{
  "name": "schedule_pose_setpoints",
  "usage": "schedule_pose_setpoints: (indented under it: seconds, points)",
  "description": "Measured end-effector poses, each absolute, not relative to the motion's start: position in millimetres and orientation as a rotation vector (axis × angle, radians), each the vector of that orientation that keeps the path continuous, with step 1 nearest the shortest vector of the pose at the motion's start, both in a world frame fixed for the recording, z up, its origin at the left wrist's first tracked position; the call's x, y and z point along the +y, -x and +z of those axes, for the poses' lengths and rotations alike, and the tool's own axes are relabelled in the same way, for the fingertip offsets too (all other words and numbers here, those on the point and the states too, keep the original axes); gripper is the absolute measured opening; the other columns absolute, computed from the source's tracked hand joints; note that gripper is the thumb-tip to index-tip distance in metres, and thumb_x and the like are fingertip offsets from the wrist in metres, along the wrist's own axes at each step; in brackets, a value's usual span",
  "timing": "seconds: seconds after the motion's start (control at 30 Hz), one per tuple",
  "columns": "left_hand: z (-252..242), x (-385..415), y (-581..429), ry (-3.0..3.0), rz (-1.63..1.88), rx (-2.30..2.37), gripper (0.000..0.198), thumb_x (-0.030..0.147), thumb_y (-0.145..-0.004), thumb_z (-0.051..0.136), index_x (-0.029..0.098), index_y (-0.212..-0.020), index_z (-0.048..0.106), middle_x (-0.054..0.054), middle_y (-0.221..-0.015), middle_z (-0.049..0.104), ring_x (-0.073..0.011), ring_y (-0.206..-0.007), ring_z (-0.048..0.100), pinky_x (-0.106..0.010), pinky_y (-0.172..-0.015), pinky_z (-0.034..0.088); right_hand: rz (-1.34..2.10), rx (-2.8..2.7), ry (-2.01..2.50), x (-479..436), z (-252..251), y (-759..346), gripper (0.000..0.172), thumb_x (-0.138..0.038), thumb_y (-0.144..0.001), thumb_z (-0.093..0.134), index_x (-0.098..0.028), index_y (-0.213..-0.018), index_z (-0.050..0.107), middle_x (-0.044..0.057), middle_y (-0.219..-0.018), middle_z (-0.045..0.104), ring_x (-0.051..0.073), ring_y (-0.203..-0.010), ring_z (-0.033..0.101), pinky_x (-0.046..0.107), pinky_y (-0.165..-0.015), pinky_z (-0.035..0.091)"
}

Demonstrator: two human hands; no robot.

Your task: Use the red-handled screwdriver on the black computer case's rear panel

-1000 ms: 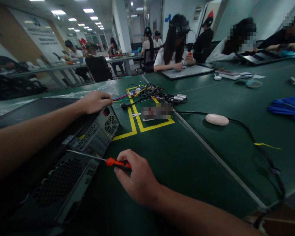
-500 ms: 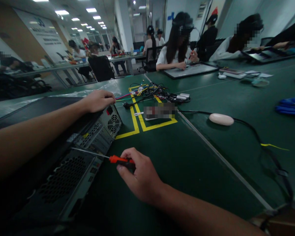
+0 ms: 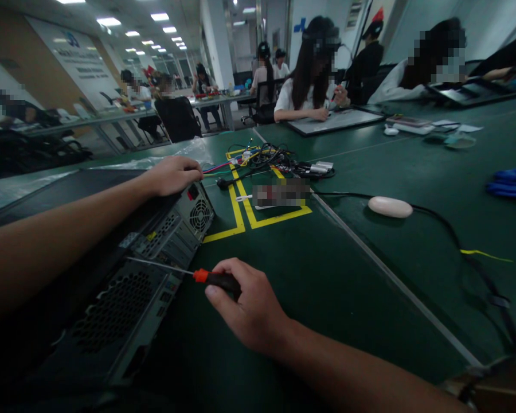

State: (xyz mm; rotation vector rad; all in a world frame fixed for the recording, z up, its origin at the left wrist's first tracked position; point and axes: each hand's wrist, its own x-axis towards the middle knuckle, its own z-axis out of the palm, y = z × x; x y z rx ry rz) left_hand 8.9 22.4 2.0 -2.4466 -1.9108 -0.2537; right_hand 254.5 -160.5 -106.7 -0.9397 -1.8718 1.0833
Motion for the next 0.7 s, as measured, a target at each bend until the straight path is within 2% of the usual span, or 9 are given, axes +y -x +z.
schedule_pose_setpoints:
  seconds: [0.1, 0.3, 0.37, 0.47, 0.57, 0.7]
  points:
    - [2.2, 21.9, -9.4, 2.442, -0.248, -1.908, 0.044, 0.043, -0.088, 0.044, 0.021, -0.098, 0.080, -0.010, -0.101, 0.078, -0.0302, -0.098, 0.067, -0.039, -0.088, 0.050, 1.073, -1.885, 0.935, -159.2, -107.6, -254.3, 0.011, -0.024, -0.095, 0.066, -0.019, -0.104, 0.070, 0.002, -0.090, 0.068, 0.016, -0.078, 0.062, 0.029, -0.072, 0.045]
    - [3.4, 21.3, -10.5, 2.458, -0.240, -1.907, 0.045, 0.042, -0.088, 0.042, 0.021, -0.097, 0.080, -0.012, -0.103, 0.078, -0.0301, -0.098, 0.068, -0.039, -0.089, 0.050, 1.115, -1.937, 0.879, -158.9, -113.7, -251.1, 0.021, -0.029, -0.106, 0.052, -0.018, -0.108, 0.070, 0.004, -0.092, 0.068, 0.018, -0.081, 0.062, 0.032, -0.074, 0.046]
    - [3.8, 21.6, -10.4, 2.460, -0.233, -1.900, 0.045, 0.043, -0.089, 0.041, 0.021, -0.098, 0.079, -0.011, -0.103, 0.077, -0.0297, -0.098, 0.068, -0.038, -0.089, 0.050, 1.144, -1.932, 0.885, -160.4, -114.3, -251.1, 0.017, -0.029, -0.103, 0.058, -0.019, -0.115, 0.065, 0.003, -0.095, 0.069, 0.018, -0.080, 0.062, 0.032, -0.074, 0.047]
    - [5.0, 21.4, -10.9, 2.452, -0.199, -1.900, 0.043, 0.042, -0.088, 0.042, 0.021, -0.097, 0.079, -0.010, -0.102, 0.077, -0.0287, -0.096, 0.067, -0.036, -0.085, 0.049, 1.144, -1.926, 0.921, -161.9, -113.3, -252.2, 0.025, -0.027, -0.093, 0.071, -0.021, -0.113, 0.057, 0.003, -0.097, 0.069, 0.018, -0.081, 0.062, 0.032, -0.075, 0.048]
    - [6.0, 19.5, -12.5, 2.438, -0.154, -1.945, 0.044, 0.042, -0.089, 0.043, 0.019, -0.099, 0.079, -0.011, -0.103, 0.077, -0.0278, -0.095, 0.067, -0.035, -0.082, 0.047, 1.121, -1.911, 0.907, -161.5, -112.4, -252.9, 0.018, -0.022, -0.093, 0.068, -0.023, -0.105, 0.055, 0.002, -0.095, 0.068, 0.017, -0.080, 0.061, 0.032, -0.075, 0.049]
    - [5.4, 19.0, -12.6, 2.445, -0.138, -1.921, 0.046, 0.037, -0.091, 0.040, 0.014, -0.106, 0.077, -0.012, -0.108, 0.076, -0.0266, -0.097, 0.063, -0.035, -0.086, 0.045, 1.111, -1.922, 0.872, -160.1, -113.5, -253.7, 0.014, -0.023, -0.094, 0.066, -0.022, -0.104, 0.057, 0.001, -0.093, 0.067, 0.017, -0.079, 0.061, 0.031, -0.076, 0.049]
